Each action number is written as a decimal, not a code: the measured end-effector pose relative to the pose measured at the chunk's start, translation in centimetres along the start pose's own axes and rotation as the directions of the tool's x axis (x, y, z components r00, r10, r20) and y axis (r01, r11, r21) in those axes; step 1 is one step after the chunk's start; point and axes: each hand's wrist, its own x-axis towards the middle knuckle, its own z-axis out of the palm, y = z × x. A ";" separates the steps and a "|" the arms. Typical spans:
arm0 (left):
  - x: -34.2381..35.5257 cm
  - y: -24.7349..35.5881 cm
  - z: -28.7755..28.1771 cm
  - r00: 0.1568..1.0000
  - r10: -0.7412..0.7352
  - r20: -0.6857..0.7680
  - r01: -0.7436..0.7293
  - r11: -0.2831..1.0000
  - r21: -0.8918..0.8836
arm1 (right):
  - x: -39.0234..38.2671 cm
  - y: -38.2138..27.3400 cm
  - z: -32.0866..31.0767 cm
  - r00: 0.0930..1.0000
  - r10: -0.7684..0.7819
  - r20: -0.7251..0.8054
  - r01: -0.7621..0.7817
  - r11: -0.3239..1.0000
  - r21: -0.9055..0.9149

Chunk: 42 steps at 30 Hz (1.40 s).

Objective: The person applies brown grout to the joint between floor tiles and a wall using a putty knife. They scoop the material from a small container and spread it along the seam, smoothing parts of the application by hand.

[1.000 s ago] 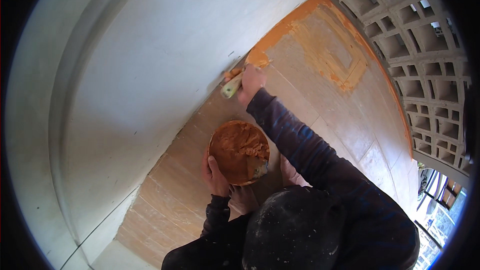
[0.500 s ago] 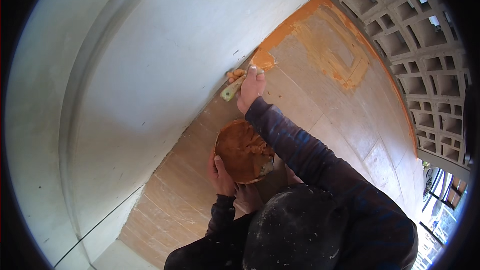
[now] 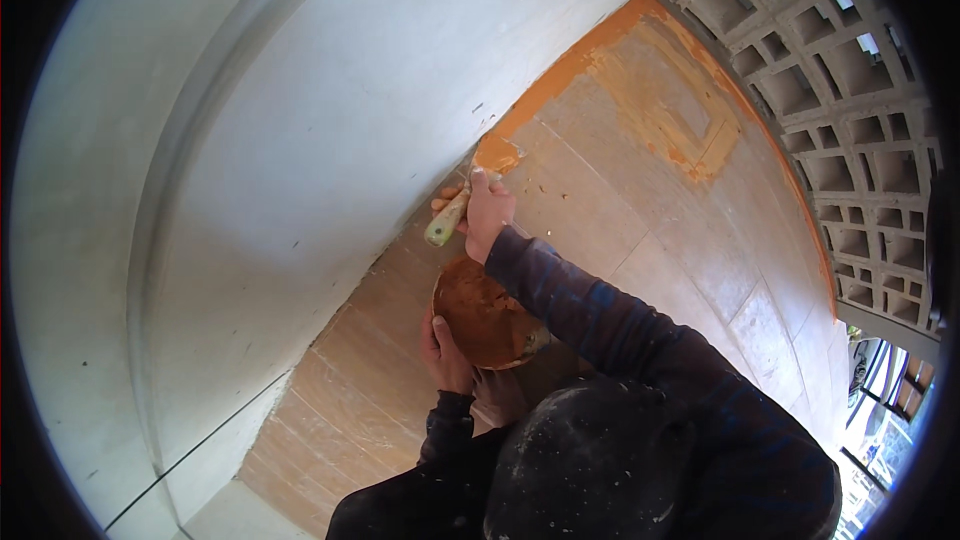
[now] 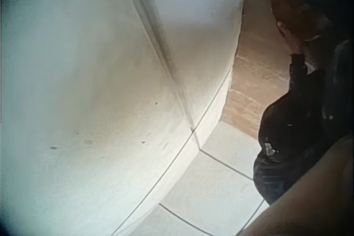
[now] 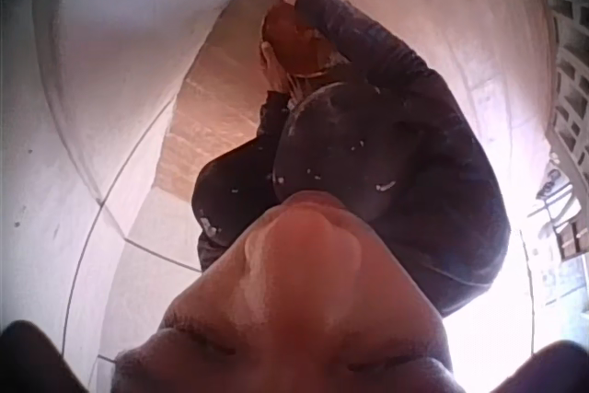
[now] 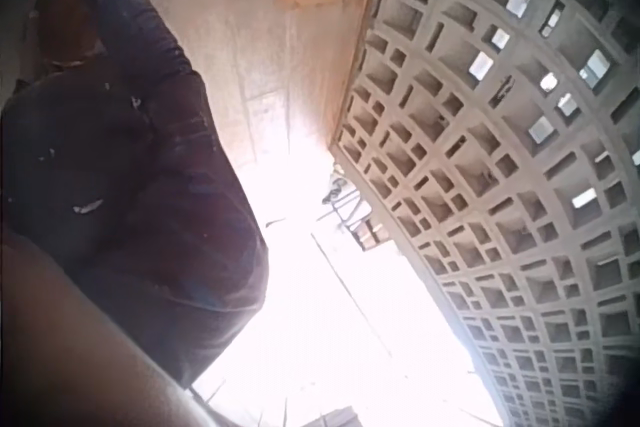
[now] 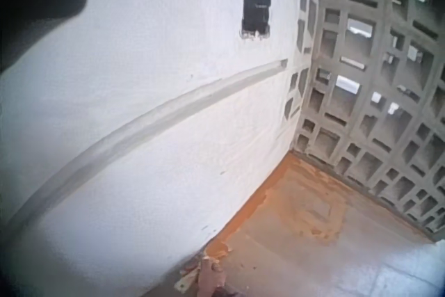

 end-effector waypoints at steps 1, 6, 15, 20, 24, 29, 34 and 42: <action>0.1 -0.1 0.0 1.000 0.023 -0.006 -0.023 1.000 0.018 | -0.1 -0.3 -0.3 0.999 -0.019 0.042 0.017 0.999 0.034; 0.1 -0.6 -0.4 0.999 0.037 0.004 -0.037 0.998 0.054 | 2.0 -3.6 -0.5 0.980 -0.200 -0.010 0.200 0.977 0.069; -0.6 -0.6 0.0 1.000 0.010 -0.019 -0.010 1.000 0.010 | 6.3 -4.2 -1.0 1.000 -0.019 -0.016 0.018 0.997 -0.075; -0.8 -0.7 -0.6 1.000 0.020 0.017 -0.020 1.000 -0.003 | 4.9 -2.3 -0.9 0.995 0.007 -0.099 -0.034 0.959 -0.280; -0.5 0.0 -0.6 1.000 0.023 0.008 -0.023 1.000 0.020 | 1.7 -1.0 -0.9 0.994 0.105 0.007 -0.099 0.951 -0.292; 0.0 -0.9 -1.4 1.000 -0.001 0.011 0.000 0.998 0.069 | 0.1 -1.1 -1.8 0.993 0.078 0.092 -0.054 0.970 -0.236; -0.1 -1.0 -1.5 1.000 0.020 0.018 -0.022 0.995 0.094 | 4.6 -7.9 -2.4 0.970 -0.242 -0.001 0.241 0.966 -0.093; -1.1 0.2 -0.6 1.000 0.002 -0.018 0.000 0.998 0.065 | 8.1 -9.5 -1.5 0.989 -0.103 -0.105 0.091 0.989 -0.115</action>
